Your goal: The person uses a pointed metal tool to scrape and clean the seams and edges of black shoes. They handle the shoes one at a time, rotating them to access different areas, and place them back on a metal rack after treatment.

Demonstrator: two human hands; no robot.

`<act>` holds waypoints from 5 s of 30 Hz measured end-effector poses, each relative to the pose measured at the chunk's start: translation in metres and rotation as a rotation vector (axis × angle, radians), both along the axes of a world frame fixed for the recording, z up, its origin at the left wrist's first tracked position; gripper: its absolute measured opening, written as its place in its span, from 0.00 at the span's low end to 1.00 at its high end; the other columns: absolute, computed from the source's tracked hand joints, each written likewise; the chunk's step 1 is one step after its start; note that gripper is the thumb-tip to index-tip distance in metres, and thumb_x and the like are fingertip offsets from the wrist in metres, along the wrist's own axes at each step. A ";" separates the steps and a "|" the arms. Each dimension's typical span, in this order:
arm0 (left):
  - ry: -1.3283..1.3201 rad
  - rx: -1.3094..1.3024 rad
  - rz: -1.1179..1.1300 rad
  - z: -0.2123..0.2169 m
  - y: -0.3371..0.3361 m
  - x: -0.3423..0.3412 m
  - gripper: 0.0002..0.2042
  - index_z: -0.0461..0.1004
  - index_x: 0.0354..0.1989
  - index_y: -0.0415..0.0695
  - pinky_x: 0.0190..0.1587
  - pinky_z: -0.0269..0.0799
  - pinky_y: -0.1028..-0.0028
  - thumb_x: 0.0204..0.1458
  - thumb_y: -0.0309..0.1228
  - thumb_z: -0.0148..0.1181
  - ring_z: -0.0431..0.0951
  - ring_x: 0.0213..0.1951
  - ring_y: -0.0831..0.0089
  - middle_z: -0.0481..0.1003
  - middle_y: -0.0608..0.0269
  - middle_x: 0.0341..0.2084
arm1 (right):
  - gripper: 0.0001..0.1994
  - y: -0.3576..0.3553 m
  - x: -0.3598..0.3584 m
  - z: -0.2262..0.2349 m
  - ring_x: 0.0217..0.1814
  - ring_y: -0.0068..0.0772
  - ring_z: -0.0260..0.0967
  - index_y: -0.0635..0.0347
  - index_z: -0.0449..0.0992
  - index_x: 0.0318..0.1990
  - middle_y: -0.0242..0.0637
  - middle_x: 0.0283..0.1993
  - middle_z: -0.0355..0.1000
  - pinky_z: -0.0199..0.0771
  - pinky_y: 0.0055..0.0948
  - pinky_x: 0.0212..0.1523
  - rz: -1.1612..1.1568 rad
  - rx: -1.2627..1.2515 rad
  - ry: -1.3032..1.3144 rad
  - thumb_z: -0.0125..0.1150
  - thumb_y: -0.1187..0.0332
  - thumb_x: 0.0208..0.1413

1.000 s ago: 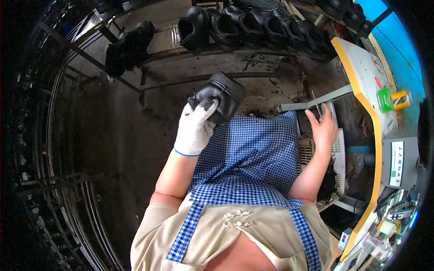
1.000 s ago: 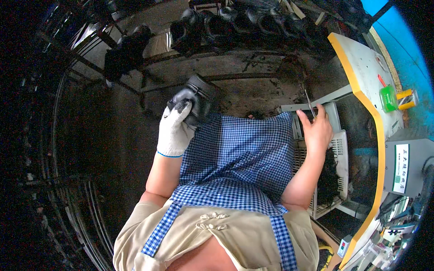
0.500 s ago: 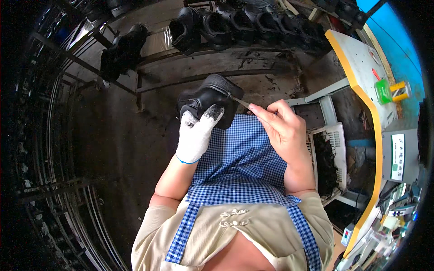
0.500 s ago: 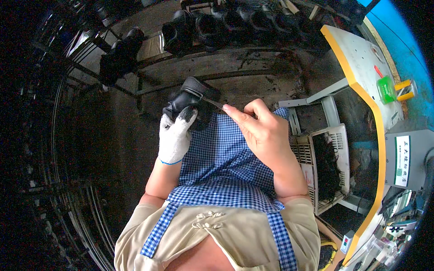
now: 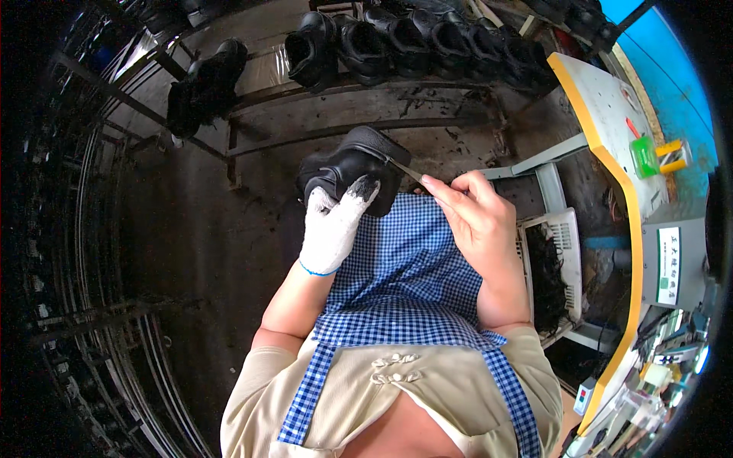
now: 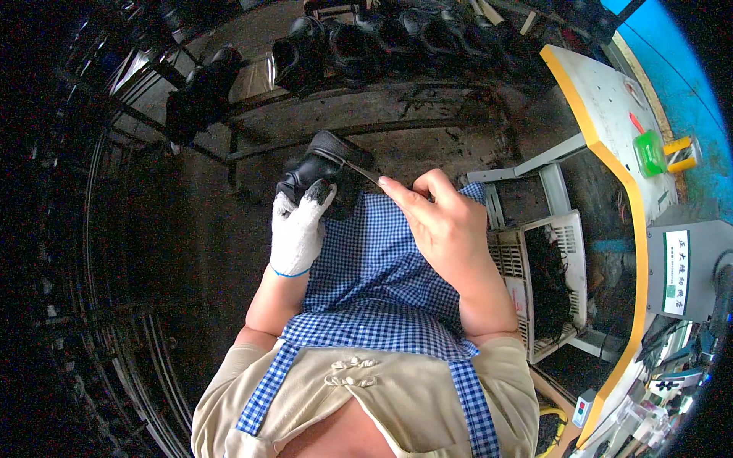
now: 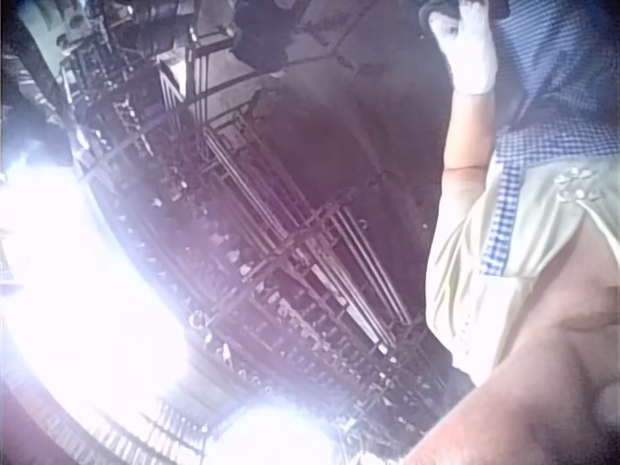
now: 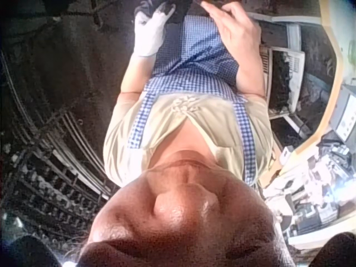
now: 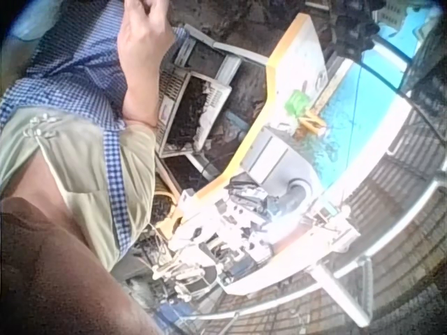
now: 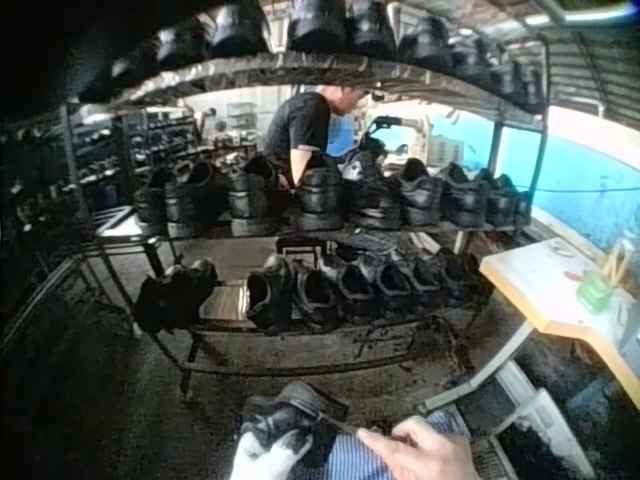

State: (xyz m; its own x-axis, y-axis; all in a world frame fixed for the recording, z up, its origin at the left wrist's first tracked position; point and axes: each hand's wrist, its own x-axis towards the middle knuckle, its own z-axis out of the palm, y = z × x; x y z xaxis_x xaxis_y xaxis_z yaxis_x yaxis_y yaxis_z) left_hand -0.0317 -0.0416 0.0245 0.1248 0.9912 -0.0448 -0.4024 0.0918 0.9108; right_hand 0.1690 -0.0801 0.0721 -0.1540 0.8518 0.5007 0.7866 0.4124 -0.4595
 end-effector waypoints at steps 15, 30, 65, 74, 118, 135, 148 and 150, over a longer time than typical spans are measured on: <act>0.105 0.098 0.026 -0.006 0.011 -0.005 0.10 0.75 0.45 0.37 0.46 0.71 0.76 0.55 0.22 0.58 0.76 0.40 0.76 0.78 0.63 0.39 | 0.15 0.016 -0.012 -0.007 0.22 0.34 0.69 0.47 0.81 0.49 0.33 0.28 0.65 0.70 0.34 0.22 0.032 -0.058 0.046 0.63 0.71 0.53; 0.025 0.066 -0.222 0.000 0.003 0.005 0.10 0.77 0.45 0.39 0.45 0.72 0.77 0.54 0.23 0.59 0.76 0.39 0.78 0.79 0.65 0.39 | 0.14 0.029 0.004 -0.020 0.25 0.27 0.70 0.59 0.82 0.44 0.35 0.29 0.71 0.69 0.27 0.25 0.076 -0.069 0.300 0.71 0.70 0.48; -0.092 -0.015 0.068 0.000 0.001 0.008 0.17 0.70 0.54 0.39 0.48 0.72 0.73 0.56 0.23 0.59 0.75 0.45 0.74 0.76 0.60 0.45 | 0.18 0.005 -0.015 -0.025 0.26 0.32 0.69 0.51 0.77 0.54 0.37 0.32 0.67 0.70 0.29 0.26 0.073 -0.039 0.291 0.60 0.76 0.57; 0.177 0.187 0.123 0.004 -0.005 0.010 0.15 0.72 0.54 0.39 0.49 0.70 0.74 0.58 0.26 0.58 0.74 0.45 0.77 0.77 0.65 0.43 | 0.19 0.004 -0.034 -0.018 0.26 0.35 0.72 0.48 0.77 0.54 0.37 0.33 0.68 0.73 0.31 0.25 0.043 -0.008 0.226 0.62 0.75 0.55; -0.102 0.029 -0.311 0.006 0.017 -0.016 0.25 0.65 0.61 0.37 0.60 0.67 0.64 0.58 0.38 0.55 0.72 0.56 0.63 0.73 0.54 0.51 | 0.46 0.035 0.011 -0.053 0.57 0.30 0.67 0.58 0.61 0.63 0.38 0.55 0.69 0.64 0.32 0.60 0.278 -0.283 0.818 0.81 0.65 0.32; -0.288 -0.392 -0.094 -0.072 0.012 -0.038 0.24 0.57 0.66 0.46 0.53 0.74 0.62 0.63 0.39 0.50 0.73 0.53 0.66 0.65 0.54 0.59 | 0.16 0.055 0.040 -0.078 0.22 0.15 0.64 0.49 0.72 0.45 0.26 0.36 0.72 0.50 0.13 0.11 -0.190 -0.439 1.625 0.68 0.56 0.53; 0.798 0.885 -0.347 0.009 0.025 -0.026 0.22 0.76 0.45 0.40 0.48 0.74 0.62 0.42 0.37 0.72 0.78 0.44 0.56 0.76 0.52 0.42 | 0.41 0.064 -0.015 -0.035 0.57 0.29 0.68 0.59 0.64 0.62 0.41 0.56 0.69 0.68 0.31 0.58 0.413 -0.291 0.681 0.79 0.64 0.38; 0.391 0.377 -0.526 -0.002 0.017 -0.025 0.14 0.77 0.45 0.40 0.45 0.75 0.71 0.49 0.27 0.67 0.78 0.43 0.72 0.78 0.57 0.42 | 0.43 0.065 -0.023 -0.035 0.63 0.33 0.64 0.60 0.61 0.66 0.44 0.62 0.65 0.65 0.33 0.63 0.436 -0.346 0.730 0.78 0.65 0.41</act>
State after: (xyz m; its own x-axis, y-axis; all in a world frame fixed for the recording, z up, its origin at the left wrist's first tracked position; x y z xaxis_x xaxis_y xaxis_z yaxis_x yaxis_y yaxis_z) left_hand -0.0565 -0.0249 0.0221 0.6305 0.7622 0.1470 -0.0324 -0.1634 0.9860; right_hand 0.1456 -0.0155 0.0370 -0.2425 0.9132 0.3276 0.0602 0.3512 -0.9344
